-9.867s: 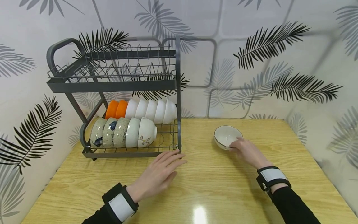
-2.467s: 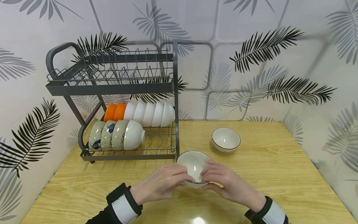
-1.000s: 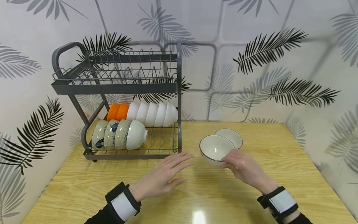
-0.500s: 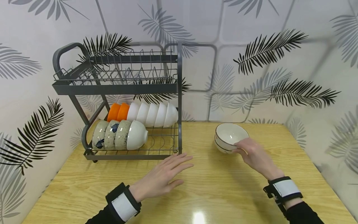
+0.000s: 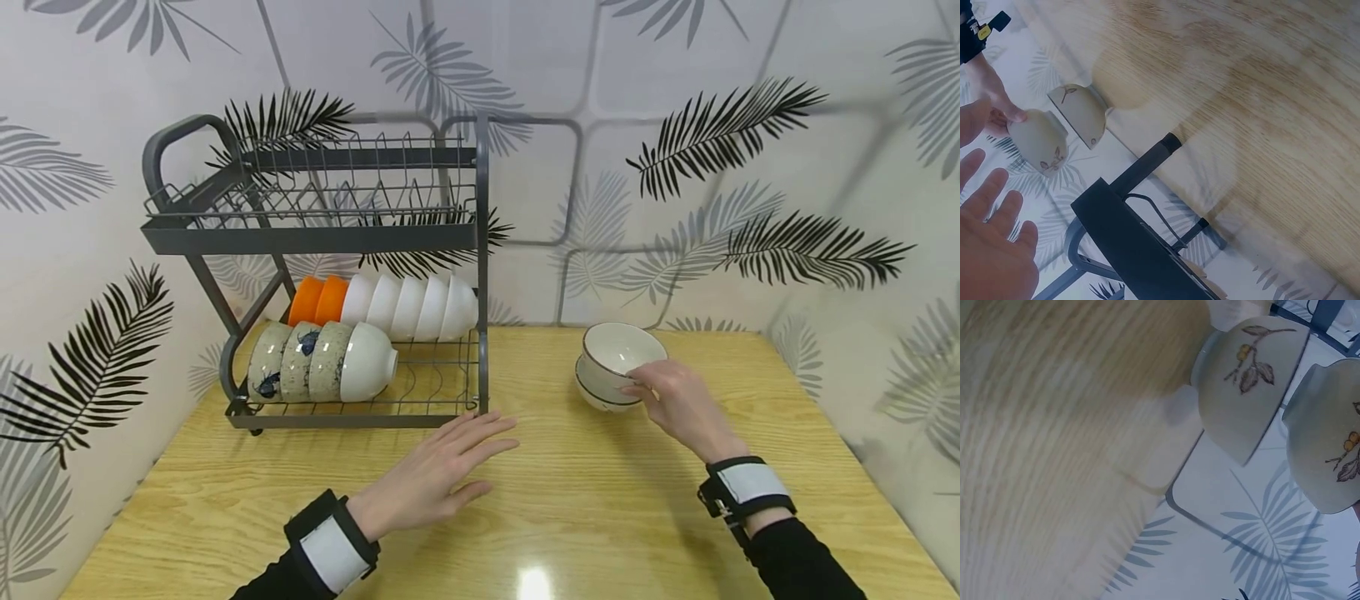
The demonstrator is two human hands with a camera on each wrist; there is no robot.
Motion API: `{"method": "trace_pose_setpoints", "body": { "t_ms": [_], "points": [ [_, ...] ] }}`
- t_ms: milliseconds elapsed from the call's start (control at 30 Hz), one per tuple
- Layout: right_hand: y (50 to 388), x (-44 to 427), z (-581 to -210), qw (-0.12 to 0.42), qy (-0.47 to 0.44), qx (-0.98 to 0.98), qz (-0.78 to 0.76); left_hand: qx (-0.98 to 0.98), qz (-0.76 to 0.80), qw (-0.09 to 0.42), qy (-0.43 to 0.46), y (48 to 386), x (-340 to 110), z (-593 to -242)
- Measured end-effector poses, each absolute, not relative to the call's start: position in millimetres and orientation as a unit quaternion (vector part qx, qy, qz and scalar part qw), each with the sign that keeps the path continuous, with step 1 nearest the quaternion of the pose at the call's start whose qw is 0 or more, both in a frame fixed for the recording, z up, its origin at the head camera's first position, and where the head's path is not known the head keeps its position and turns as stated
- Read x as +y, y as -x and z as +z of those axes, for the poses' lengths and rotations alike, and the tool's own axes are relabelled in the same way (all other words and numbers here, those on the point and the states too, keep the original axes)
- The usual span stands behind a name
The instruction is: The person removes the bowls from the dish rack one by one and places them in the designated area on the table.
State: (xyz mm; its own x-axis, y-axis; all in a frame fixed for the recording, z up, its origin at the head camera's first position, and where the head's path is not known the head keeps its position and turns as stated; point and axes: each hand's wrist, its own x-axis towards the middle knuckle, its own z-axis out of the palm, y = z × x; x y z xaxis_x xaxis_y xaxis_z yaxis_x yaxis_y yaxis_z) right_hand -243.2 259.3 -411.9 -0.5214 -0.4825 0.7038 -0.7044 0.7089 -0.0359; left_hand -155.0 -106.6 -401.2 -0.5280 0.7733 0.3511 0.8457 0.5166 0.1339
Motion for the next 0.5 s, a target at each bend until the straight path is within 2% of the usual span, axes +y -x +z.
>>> {"method": "trace_pose_setpoints", "body": {
  "t_ms": [500],
  "points": [
    [251,254,-440,0.279,-0.304,-0.896,0.162,-0.865,-0.137,0.123,0.467,156,-108,-406]
  ]
}}
